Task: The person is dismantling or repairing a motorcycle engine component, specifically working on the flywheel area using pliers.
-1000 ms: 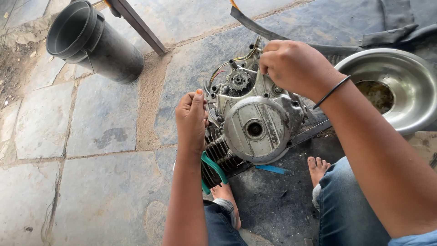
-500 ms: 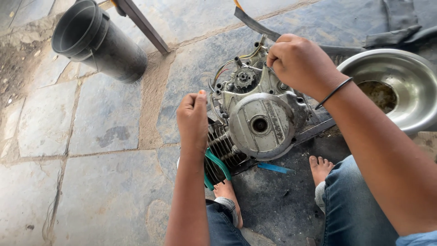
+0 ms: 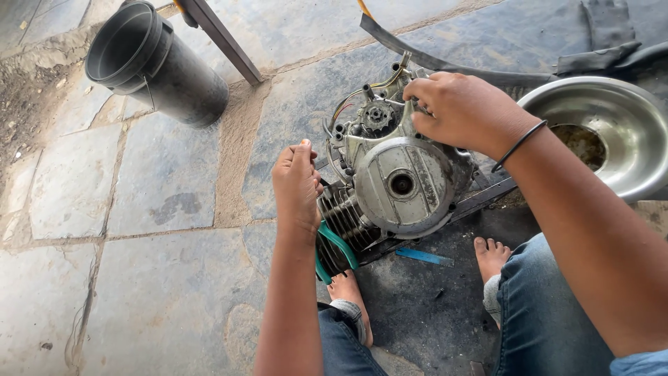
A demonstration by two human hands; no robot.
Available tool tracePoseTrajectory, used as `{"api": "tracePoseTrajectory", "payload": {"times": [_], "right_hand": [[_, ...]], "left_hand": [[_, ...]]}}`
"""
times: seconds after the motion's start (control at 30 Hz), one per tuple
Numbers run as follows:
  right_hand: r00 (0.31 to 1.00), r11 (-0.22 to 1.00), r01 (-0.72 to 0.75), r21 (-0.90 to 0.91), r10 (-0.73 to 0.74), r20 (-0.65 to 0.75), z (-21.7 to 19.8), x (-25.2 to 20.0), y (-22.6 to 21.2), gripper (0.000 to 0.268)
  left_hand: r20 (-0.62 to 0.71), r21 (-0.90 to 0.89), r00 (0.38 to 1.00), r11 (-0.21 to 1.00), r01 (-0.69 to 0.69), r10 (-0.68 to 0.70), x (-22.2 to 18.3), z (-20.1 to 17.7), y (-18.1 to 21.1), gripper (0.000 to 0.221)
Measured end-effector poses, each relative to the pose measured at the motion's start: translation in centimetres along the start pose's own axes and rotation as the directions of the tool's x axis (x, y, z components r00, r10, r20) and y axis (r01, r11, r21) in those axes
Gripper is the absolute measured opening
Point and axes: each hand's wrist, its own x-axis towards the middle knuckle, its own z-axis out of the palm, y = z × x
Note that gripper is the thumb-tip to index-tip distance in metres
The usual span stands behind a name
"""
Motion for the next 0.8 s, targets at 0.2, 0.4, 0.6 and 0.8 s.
{"api": "tracePoseTrajectory", "payload": {"times": [0.2,0.4,0.6,0.8], "right_hand": [[0.984,0.997,0.071,0.025,-0.066,-0.166,1.7,0.2,1.6,0.024],[0.847,0.971,0.181,0.154,-0.075,-0.525,0.0,-0.5,0.7,0.013],[0.849,0.965,0.154,0.211,-0.020,-0.529,-0.5,-1.3,0.2,0.010],[0.866,0.948,0.108,0.299,0.058,-0.497,-0.6,-1.9,0.7,0.011]], "left_hand": [[0.018,0.403,0.996,0.911,-0.088,0.088,-0.7,-0.1,0.4,0.029],[0.366,0.754,0.904,0.499,-0.428,0.223,-1.7,0.3,-0.3,0.027],[0.514,0.743,0.808,0.321,-0.587,0.288,-2.4,0.1,0.8,0.020],[0.624,0.723,0.747,0.194,-0.663,0.228,-1.9,-1.2,0.7,0.023]]}}
